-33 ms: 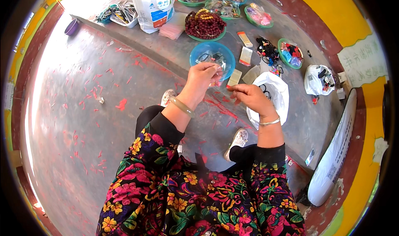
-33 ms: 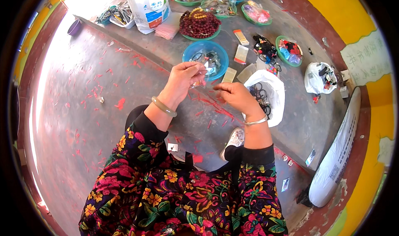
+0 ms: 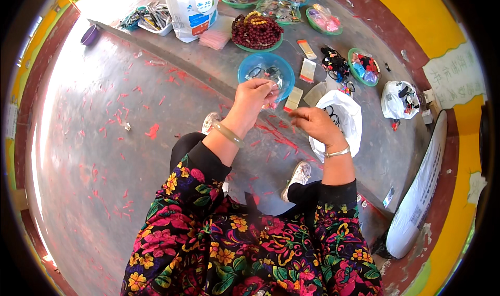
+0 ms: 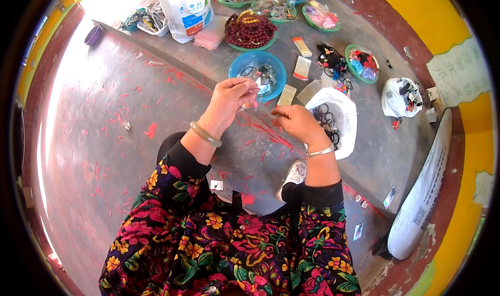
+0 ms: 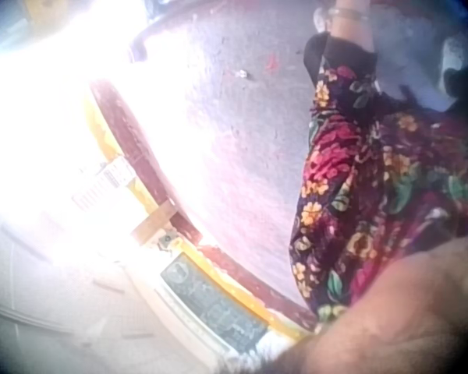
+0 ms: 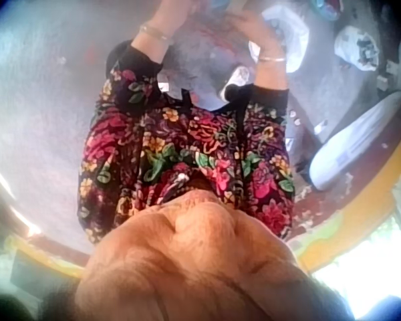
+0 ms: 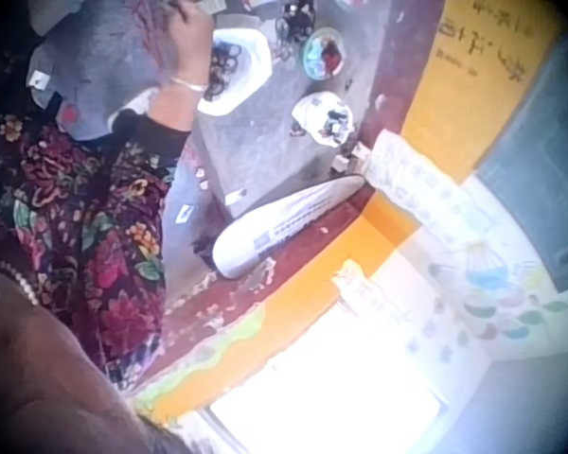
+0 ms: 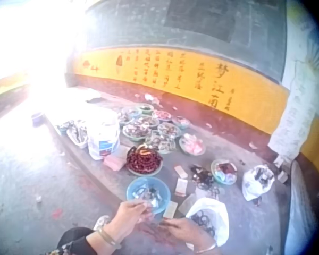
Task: The person sits on the floor and packs small jewelry items into clear plastic bags. They pick up items from a white bag, place them into bags, and seal them before setting them aside.
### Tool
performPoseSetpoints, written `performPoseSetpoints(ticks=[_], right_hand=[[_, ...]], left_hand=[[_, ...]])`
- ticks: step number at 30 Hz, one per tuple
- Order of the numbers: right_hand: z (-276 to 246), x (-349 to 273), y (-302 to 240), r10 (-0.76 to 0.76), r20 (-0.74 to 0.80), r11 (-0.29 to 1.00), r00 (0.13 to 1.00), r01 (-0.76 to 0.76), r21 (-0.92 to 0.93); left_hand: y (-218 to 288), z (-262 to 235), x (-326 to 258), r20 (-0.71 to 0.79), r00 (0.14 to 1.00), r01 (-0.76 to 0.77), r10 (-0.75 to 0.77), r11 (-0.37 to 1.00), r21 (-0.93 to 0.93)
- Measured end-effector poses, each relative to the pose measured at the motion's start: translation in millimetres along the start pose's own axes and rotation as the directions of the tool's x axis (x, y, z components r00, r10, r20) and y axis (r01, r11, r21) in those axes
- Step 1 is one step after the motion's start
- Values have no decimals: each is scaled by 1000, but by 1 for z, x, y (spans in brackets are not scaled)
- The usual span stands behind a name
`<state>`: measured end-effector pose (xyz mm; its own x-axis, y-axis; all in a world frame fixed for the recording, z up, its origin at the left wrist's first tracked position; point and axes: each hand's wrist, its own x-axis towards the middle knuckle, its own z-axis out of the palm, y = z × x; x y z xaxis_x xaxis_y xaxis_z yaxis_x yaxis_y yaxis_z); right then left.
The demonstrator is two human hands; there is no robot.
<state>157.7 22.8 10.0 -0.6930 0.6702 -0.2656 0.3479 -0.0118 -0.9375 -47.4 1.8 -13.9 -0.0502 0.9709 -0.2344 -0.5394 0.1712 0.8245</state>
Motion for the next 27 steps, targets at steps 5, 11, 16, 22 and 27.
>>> performPoseSetpoints(ticks=[5, 11, 16, 22, 27], right_hand=[[-4, -2, -4, -33, -14, 999, 999, 33, 25], [6, 6, -5, -48, -312, 943, 949, 146, 299], [8, 12, -4, 44, -414, 854, 909, 181, 489], [9, 14, 3, 36, -395, 909, 918, 134, 395], [9, 13, 3, 25, -439, 893, 898, 178, 414]], left_hand=[[1, 4, -2, -7, 1000, 13, -13, 1000, 0], [-1, 2, -1, 27, 999, 33, -33, 999, -2], [-2, 9, -6, 111, 989, 97, -94, 995, -30], [-2, 13, -10, 182, 976, 127, -119, 991, -32], [-1, 17, -12, 179, 977, 125, -112, 990, -63]])
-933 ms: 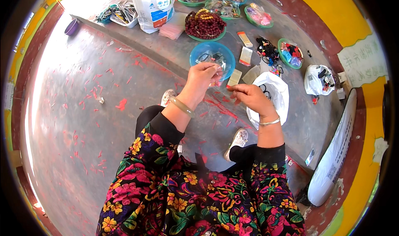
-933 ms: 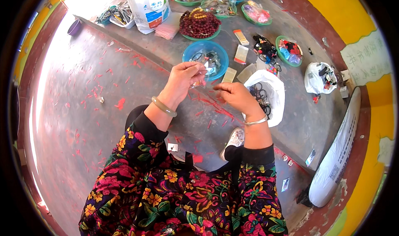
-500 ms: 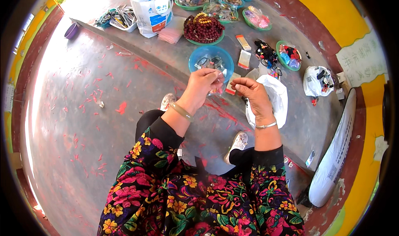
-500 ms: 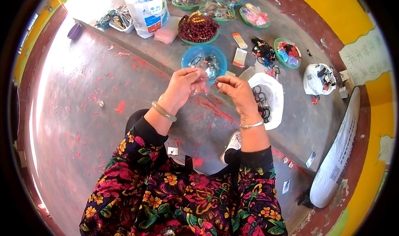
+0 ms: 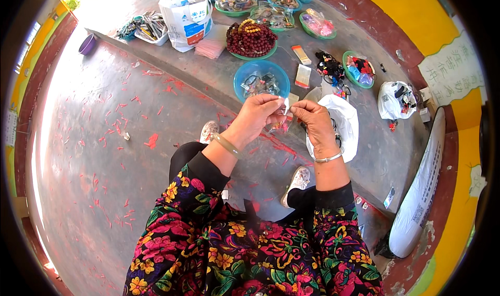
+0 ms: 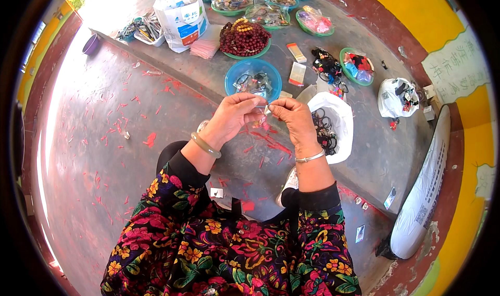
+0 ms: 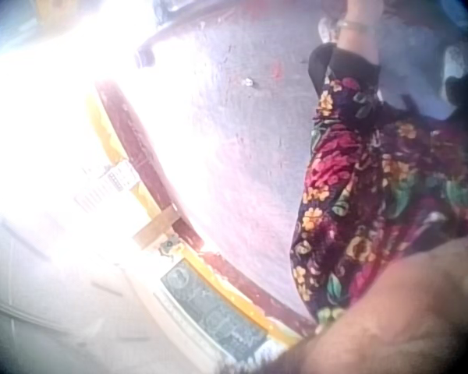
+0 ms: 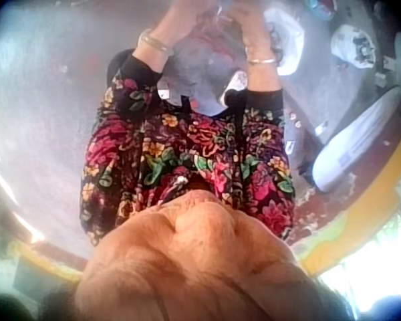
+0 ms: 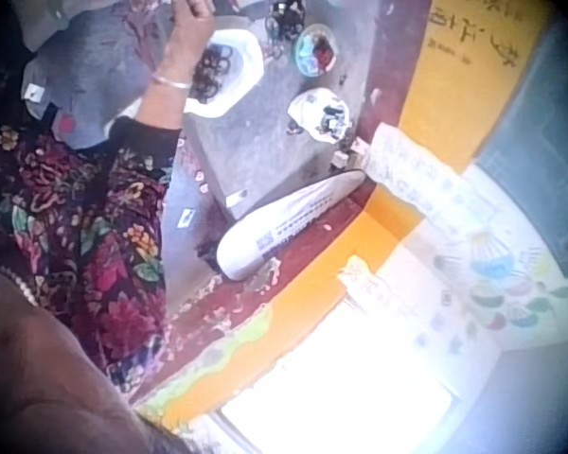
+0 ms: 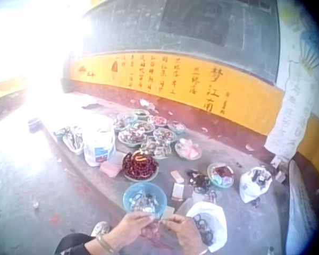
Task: The person sits on the floor and packs small jewelry items into clear plastic bags. They pick up items from a white bag, place them into bags, and seal them before setting them aside.
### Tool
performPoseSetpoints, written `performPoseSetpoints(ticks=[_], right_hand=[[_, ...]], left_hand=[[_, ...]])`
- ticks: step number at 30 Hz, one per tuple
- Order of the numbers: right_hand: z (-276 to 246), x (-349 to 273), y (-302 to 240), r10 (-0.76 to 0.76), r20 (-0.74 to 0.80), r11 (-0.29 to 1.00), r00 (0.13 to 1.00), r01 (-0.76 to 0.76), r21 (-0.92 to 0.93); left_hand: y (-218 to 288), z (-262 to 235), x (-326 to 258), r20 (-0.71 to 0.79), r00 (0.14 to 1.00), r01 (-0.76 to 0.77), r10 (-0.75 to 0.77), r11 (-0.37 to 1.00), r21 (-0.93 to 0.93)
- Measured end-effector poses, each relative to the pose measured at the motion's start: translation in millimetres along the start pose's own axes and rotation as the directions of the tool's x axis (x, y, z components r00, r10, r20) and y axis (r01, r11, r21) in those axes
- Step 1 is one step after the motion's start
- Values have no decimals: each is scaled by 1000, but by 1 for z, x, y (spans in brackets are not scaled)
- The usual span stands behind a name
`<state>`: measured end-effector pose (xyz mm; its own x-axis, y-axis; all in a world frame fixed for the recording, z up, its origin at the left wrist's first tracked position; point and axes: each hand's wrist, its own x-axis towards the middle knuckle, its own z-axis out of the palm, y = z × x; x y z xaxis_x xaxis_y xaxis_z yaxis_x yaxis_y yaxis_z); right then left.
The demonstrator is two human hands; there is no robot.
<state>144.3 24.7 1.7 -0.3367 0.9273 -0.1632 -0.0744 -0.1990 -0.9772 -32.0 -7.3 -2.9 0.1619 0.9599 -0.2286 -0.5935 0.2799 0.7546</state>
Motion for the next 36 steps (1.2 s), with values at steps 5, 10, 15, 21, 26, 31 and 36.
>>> performPoseSetpoints(ticks=[5, 10, 15, 21, 26, 31, 36], right_hand=[[2, -1, -1, -43, -17, 999, 999, 43, -20], [2, -2, -1, -51, -1, 997, 999, 51, -51], [5, -4, -2, -89, -41, 992, 995, 85, -94], [5, -3, -2, -50, -35, 998, 998, 51, 21], [1, -3, 0, -37, -15, 998, 999, 38, 41], [5, -4, -2, -73, -15, 996, 997, 74, 52], [2, -3, -2, -154, 33, 988, 988, 153, 14]], left_hand=[[-2, -6, 3, 64, 998, -8, 0, 993, 116], [-4, -6, 3, 28, 1000, 5, -9, 990, 140], [0, -1, 1, -24, 1000, -3, 6, 990, 140], [5, 1, -2, 4, 1000, 24, -25, 994, 111], [8, 0, -4, 23, 999, 40, -41, 998, 45], [11, -2, -4, 49, 997, 68, -67, 998, -16], [9, -6, -2, 84, 994, 81, -73, 993, -87]])
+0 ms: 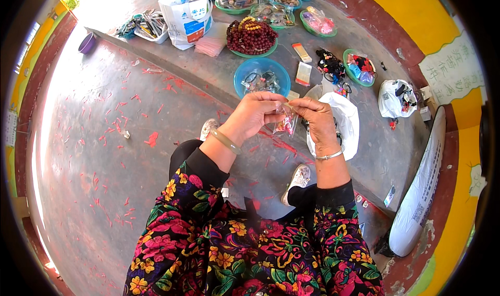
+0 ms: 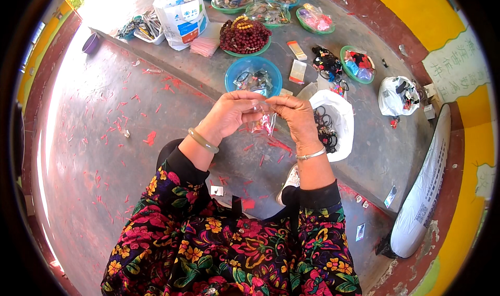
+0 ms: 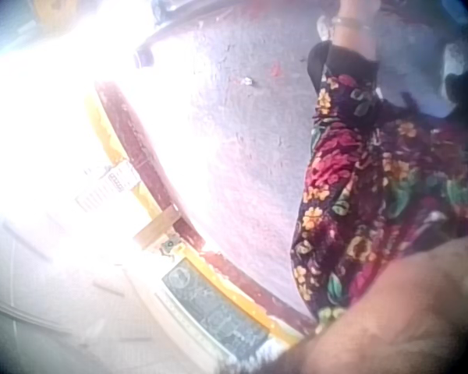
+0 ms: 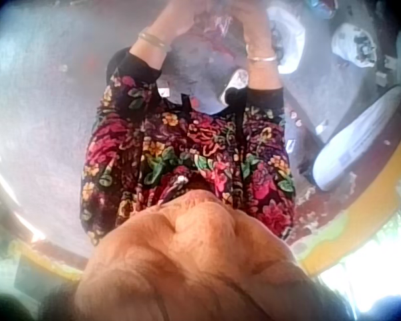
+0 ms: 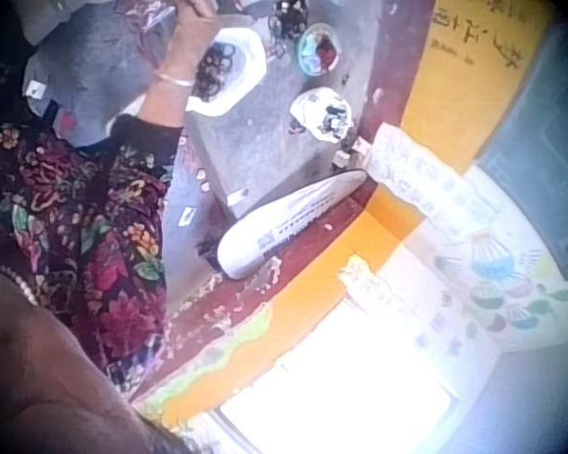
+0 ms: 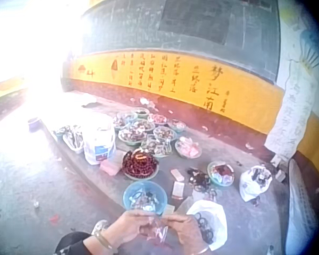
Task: The person sits on the floor and packs small jewelry items into clear plastic bags. They pick up items from a white bag, place them into bags, and seal them before setting them aside.
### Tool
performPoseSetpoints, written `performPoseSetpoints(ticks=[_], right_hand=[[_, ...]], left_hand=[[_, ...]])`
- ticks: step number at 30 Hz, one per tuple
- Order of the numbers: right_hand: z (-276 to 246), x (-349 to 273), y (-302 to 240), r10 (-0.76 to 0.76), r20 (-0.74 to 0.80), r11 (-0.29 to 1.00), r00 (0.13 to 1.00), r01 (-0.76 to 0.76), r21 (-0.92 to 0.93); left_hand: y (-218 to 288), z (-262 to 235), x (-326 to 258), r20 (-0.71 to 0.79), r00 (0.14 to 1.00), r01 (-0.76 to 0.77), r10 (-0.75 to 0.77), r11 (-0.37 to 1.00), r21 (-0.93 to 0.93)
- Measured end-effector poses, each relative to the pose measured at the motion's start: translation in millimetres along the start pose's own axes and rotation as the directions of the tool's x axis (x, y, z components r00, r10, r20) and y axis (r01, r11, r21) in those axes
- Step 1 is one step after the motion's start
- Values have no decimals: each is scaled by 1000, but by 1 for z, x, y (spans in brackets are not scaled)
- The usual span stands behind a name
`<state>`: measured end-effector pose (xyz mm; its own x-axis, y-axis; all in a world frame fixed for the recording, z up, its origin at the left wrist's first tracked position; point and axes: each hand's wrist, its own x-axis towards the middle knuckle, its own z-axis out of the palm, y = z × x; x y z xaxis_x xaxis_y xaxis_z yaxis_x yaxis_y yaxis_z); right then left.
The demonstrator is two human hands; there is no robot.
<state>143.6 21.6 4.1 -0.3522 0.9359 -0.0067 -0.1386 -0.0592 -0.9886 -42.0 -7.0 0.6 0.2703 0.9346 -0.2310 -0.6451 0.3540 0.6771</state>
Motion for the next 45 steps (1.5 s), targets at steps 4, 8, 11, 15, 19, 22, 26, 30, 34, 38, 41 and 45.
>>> performPoseSetpoints(ticks=[4, 8, 11, 15, 19, 22, 26, 30, 34, 38, 41, 45], right_hand=[[4, -1, -6, -1, 18, 1000, 1000, 1, 30], [4, -2, -6, -46, 12, 999, 999, 46, -28], [5, -3, -7, -70, 0, 996, 998, 70, -60], [6, -2, -7, -85, -2, 992, 996, 84, -93], [3, -1, -1, -107, 32, 988, 994, 110, -110], [4, -2, -5, -1, 4, 998, 1000, 1, -57], [-1, 2, -7, 7, -48, 1000, 999, -7, 0], [1, 3, -6, 117, -54, 993, 992, -116, 29], [-2, 6, 6, 110, 27, 992, 994, -111, 58], [0, 6, 11, 82, 11, 992, 997, -83, 100], [0, 5, 10, 70, -20, 989, 997, -67, 131], [4, 1, 0, 21, -32, 992, 999, -17, 122]], left_hand=[[1, -2, 2, -7, 1000, 24, -24, 1000, 3], [4, -2, 1, 56, 998, 35, -31, 996, -84], [2, 0, 1, 26, 1000, 15, -14, 998, -56], [-6, -1, 3, -2, 1000, 20, -20, 1000, 12], [-7, -1, 4, -37, 999, -2, 5, 996, 85], [-6, 1, 2, -77, 996, -24, 34, 992, 126], [-7, 0, 5, -111, 989, -78, 96, 985, 156], [-9, 4, 5, -131, 979, -116, 157, 953, 280], [-13, 6, 7, -114, 983, -89, 147, 911, 402], [-15, 6, 6, -78, 987, -97, 142, 902, 420], [-13, 7, 5, -78, 988, -87, 130, 909, 409], [-10, 7, 5, -37, 992, -101, 121, 937, 334]])
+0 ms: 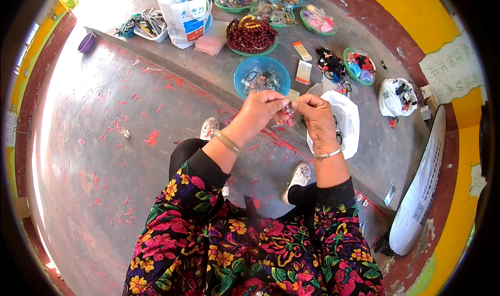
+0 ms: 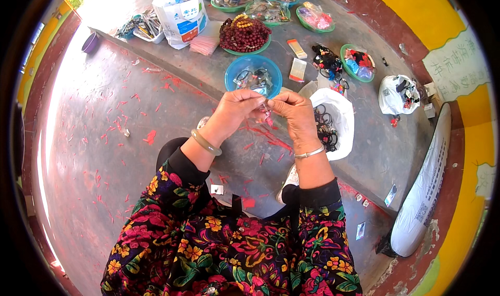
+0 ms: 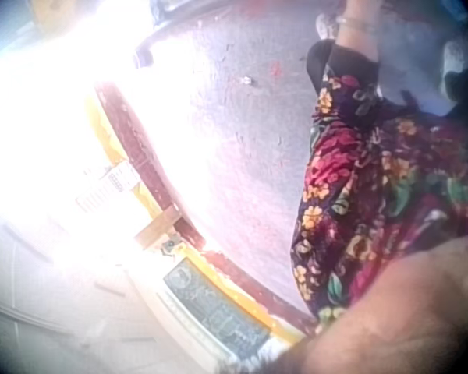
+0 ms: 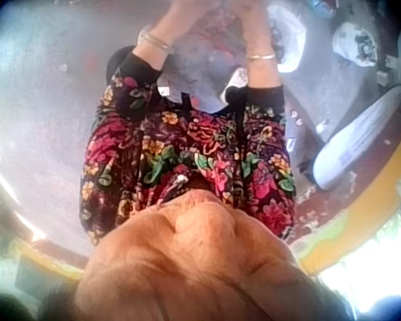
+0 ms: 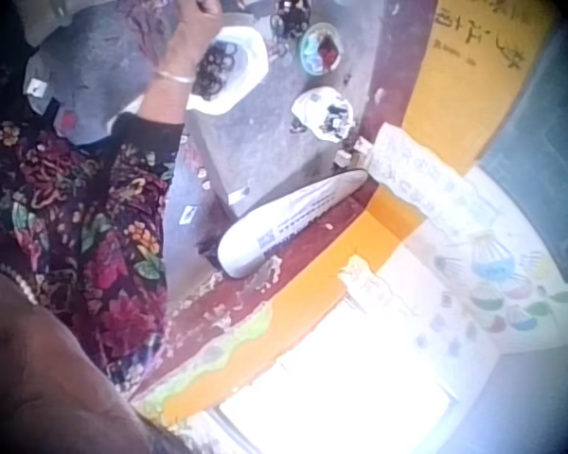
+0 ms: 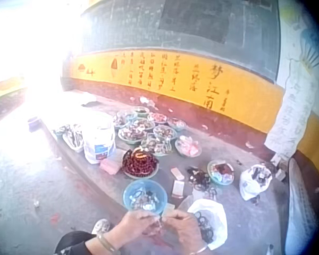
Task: The person sits on the floor and packs small jewelry items into clear plastic bags. They pick up items from a white bag, place them into bags, and seal them before setting them aside.
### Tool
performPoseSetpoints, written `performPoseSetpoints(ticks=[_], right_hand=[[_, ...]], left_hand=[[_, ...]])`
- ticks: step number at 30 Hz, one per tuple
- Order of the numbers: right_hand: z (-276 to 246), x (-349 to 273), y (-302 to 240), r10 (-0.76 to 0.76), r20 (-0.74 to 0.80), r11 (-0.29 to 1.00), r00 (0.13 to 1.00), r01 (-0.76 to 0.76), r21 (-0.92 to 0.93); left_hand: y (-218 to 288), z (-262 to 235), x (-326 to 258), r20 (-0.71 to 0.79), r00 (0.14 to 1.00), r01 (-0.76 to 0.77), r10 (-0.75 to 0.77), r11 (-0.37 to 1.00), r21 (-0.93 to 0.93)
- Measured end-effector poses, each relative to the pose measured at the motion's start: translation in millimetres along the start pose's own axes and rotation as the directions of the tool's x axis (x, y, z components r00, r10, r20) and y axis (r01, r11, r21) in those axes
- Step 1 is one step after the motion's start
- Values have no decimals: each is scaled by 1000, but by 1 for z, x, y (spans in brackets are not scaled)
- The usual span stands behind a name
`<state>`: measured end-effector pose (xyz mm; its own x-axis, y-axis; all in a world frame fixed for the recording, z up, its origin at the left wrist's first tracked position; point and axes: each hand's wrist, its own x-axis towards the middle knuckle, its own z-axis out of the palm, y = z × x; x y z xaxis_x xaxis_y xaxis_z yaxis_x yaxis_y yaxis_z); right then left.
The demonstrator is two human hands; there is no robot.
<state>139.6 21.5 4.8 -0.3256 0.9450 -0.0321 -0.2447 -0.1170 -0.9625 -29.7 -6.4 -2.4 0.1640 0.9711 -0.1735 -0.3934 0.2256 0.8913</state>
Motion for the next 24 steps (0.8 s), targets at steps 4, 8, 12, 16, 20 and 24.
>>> performPoseSetpoints(ticks=[4, 8, 12, 16, 20, 24], right_hand=[[1, -2, -6, -10, -12, 1000, 1000, 9, -27], [-2, -1, -8, 21, -18, 999, 1000, -21, -40], [-10, 0, -4, 16, -37, 997, 999, -19, -81], [-9, -2, -8, 13, -61, 991, 998, -21, -134], [-7, -4, -14, -131, 92, 869, 987, 159, -469], [-7, -5, -16, -157, 180, 807, 971, 231, -544]], left_hand=[[3, -1, -2, 30, 999, -41, 41, 999, -23], [5, -4, -2, 40, 998, -45, 45, 999, 5], [3, -4, 0, 69, 996, -56, 54, 998, 33], [1, -1, -2, 35, 997, -70, 66, 991, 110], [-6, 4, -5, 37, 979, -195, 199, 877, 439], [-9, 3, -4, 97, 944, -306, 317, 719, 625]])
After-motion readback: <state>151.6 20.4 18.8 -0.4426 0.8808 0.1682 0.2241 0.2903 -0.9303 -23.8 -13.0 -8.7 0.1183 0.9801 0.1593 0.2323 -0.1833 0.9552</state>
